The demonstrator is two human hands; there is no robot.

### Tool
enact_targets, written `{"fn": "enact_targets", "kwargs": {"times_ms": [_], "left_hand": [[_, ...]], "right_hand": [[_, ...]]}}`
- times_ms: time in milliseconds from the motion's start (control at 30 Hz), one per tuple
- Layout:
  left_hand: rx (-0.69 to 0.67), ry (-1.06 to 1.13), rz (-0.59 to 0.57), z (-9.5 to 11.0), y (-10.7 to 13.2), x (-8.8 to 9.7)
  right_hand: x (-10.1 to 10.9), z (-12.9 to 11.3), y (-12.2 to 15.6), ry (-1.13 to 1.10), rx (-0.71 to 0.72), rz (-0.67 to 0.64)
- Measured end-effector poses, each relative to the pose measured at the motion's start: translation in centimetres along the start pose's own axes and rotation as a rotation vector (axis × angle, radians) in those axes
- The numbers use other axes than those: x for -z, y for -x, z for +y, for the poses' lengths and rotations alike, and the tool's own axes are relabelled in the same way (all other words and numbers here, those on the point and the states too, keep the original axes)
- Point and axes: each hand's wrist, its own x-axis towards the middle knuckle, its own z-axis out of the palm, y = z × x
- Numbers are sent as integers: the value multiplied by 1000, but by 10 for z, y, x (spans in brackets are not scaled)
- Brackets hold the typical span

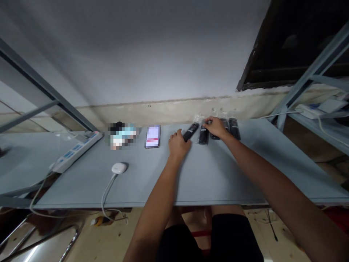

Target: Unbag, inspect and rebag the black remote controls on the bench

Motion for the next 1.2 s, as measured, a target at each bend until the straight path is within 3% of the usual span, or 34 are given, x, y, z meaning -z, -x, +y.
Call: {"fn": "enact_targets", "kwargs": {"times_ms": [133,267,433,567,700,867,933,1000,1067,1133,1200], "left_hand": [[91,309,155,-3,-7,0],[5,632,375,-2,-10,-1],[-31,899,452,3,-8,5],[16,870,530,3,-9,8],[47,903,611,-3,-15,4],[119,1040,605,-3,-19,5],[128,1087,591,1,-16,11],[131,1137,586,7,-9,22],[124,1167,589,17,3,33],[108,1163,565,31,17,44],[76,1153,488,49,34,49]], "right_hand": [[-2,-1,4,278,220,-68],[8,-3,20,460,320,-108],[21,7,54,389,523,-291],[22,23,81,331,536,-273],[19,29,91,292,461,-154],[23,13,93,243,415,-6],[25,3,99,80,403,56],[27,-4,111,-193,289,77],[31,-5,129,-541,29,-3],[37,-1,147,-869,-220,-166],[49,8,163,-1160,-378,-352]]}}
